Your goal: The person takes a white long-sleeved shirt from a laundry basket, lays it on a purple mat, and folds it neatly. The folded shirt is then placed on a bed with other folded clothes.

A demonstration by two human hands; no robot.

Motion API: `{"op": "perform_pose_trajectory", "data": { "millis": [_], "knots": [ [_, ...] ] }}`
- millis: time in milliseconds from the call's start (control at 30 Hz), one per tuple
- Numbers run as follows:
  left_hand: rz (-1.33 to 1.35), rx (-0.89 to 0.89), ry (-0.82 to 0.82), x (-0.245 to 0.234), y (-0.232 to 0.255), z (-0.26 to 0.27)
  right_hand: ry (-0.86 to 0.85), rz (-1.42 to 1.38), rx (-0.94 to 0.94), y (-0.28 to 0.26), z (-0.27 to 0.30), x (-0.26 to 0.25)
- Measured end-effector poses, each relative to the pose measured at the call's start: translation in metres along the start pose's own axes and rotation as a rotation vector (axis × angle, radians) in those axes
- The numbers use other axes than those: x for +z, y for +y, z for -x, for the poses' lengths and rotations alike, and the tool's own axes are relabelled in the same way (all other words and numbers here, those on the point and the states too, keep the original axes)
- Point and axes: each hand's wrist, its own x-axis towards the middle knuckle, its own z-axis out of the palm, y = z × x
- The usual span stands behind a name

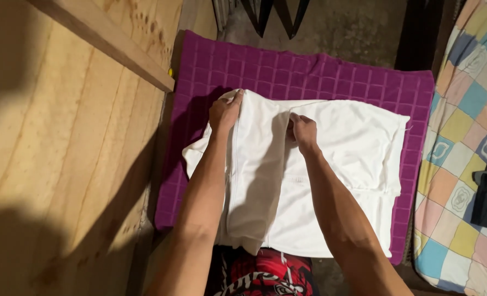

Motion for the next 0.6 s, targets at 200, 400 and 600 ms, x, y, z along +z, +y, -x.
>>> {"op": "perform_pose_trajectory", "data": {
  "millis": [200, 400, 600],
  "knots": [
    [0.092, -0.077, 0.068, 0.041, -0.060, -0.074, -0.027, 0.026, -0.050, 0.019, -0.063, 0.008],
    [0.565, -0.245, -0.149, 0.029, -0.058, -0.088, -0.147, -0.216, 0.046, -0.008, -0.053, -0.003],
    [0.182, -0.070, -0.172, 0.016, -0.043, -0.051, -0.208, -0.223, 0.002, -0.022, -0.021, -0.006]
  ]
}}
